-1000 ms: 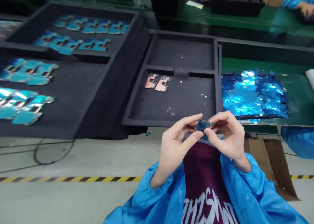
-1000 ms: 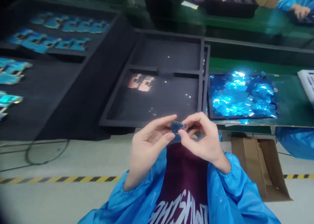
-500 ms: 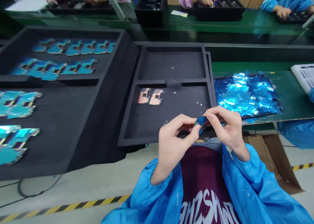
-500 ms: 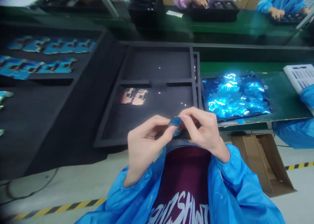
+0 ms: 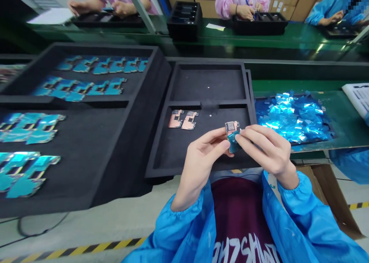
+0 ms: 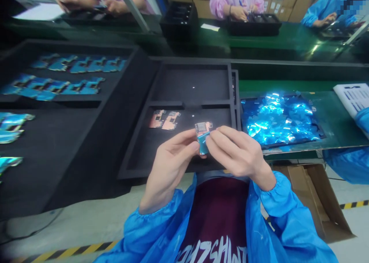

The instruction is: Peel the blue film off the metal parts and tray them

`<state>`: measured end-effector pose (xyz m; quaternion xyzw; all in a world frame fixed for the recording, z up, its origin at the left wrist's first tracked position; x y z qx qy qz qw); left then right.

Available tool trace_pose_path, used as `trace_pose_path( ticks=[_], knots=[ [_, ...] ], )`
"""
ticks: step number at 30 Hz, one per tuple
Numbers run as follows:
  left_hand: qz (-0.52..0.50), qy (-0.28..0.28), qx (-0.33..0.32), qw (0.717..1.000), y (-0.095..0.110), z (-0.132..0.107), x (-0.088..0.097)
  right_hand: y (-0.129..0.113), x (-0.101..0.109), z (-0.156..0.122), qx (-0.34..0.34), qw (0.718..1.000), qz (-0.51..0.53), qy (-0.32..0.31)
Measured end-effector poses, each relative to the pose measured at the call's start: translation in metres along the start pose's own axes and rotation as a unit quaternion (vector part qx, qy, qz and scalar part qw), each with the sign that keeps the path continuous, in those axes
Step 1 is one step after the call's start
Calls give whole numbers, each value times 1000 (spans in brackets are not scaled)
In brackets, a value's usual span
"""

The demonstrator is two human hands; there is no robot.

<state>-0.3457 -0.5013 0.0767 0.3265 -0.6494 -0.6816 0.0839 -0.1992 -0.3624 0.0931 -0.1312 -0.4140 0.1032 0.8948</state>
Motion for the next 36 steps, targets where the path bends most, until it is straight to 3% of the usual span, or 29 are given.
trace_pose_path(
  ticks=[3, 6, 8, 11, 14, 16, 20, 23, 26, 28, 32, 36],
  knots=[
    [-39, -5, 19, 999, -1, 5, 5, -5, 8, -2, 48, 998, 29, -28],
    [-26, 8, 5, 1000, 2, 8, 9, -7, 10, -12, 44, 994, 94, 39],
    [25, 43, -41, 998, 8, 8, 15, 7, 12, -25, -48, 977, 158, 137],
    [168, 84, -101, 977, 23, 9, 26, 62, 16, -54, -266, 911, 222, 226],
    [316, 68, -89, 942, 32, 19, 38, 133, 13, -83, -438, 871, 168, 148],
    [381, 55, -71, 920, 33, 29, 46, 172, 5, -94, -485, 869, 68, 68],
    [499, 69, -84, 860, 29, 42, 57, 205, -14, -102, -445, 879, -168, -17],
    [584, 32, -131, 800, 26, 41, 64, 207, -22, -103, -414, 881, -228, -25],
    [619, -71, -153, 767, 22, 37, 71, 206, -23, -104, -393, 892, -223, -14],
    [630, -111, -155, 753, 19, 38, 74, 206, -23, -104, -368, 906, -209, -8],
    [664, -106, -168, 721, 20, 43, 69, 210, -29, -103, -320, 935, -153, -16],
    [727, -96, -155, 662, 21, 52, 62, 217, -47, -107, -278, 953, -82, -89]
  ],
)
Point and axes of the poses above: each hand's wrist, its own z-axis towards the middle knuckle, its own x-axis out of the back of the hand, y = z × x, the point moved 2 cm from there along z, towards the middle knuckle, and after that the axes turned 4 degrees about -y, right-handed, at the moved point
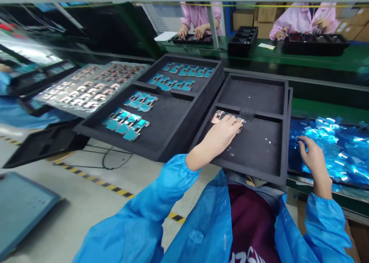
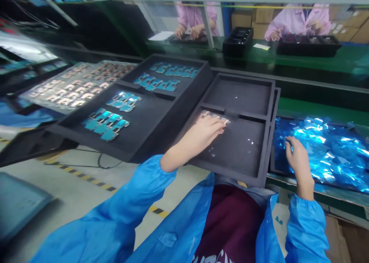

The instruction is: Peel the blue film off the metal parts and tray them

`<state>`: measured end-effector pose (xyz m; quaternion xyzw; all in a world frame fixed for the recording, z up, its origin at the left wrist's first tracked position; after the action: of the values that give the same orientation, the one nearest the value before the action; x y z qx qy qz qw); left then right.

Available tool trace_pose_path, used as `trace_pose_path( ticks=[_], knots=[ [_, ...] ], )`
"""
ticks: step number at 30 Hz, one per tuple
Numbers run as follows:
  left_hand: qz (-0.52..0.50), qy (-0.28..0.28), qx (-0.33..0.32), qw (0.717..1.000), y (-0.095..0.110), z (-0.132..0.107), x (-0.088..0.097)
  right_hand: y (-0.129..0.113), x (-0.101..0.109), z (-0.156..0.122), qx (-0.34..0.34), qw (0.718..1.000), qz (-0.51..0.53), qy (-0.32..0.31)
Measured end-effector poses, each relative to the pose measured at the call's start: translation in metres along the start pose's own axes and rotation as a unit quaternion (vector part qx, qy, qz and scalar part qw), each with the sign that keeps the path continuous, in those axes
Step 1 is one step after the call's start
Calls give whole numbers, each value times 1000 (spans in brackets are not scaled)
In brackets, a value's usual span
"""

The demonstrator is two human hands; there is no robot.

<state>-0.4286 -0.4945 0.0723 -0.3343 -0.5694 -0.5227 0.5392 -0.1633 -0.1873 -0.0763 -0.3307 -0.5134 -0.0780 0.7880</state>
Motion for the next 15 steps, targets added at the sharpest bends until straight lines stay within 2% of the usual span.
trace_pose_path(
  ticks=[3, 6, 8, 11, 13, 15],
  knots=[
    [27, -5, -2, 1000, 1, 3, -1, -2, -12, -3, 20, 999, 10, -33],
    [3, 10, -26, 1000, 10, -12, 9, -6, -14, -6, 16, 1000, 13, -13],
    [-33, 34, -53, 997, 21, -36, 29, -7, -13, -8, 21, 1000, 20, 0],
    [-74, 73, -73, 992, 35, -81, 77, -2, -13, -10, 49, 999, 18, 9],
    [-56, 116, -5, 992, 26, -106, 111, 3, -14, -11, 58, 998, 0, 23],
    [3, 161, 135, 978, -2, -124, 136, 9, -15, -10, 40, 998, -24, 36]
  ],
)
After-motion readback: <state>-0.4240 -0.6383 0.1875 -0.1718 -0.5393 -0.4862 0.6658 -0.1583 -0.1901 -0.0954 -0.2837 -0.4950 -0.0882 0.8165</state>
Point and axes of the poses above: each hand's wrist, its own z-axis towards the middle knuckle, its own x-axis out of the back of the hand, y = z × x, the point moved 2 cm from there along z, towards the middle knuckle, and after that the axes turned 4 degrees about -y, right-handed, at the moved point
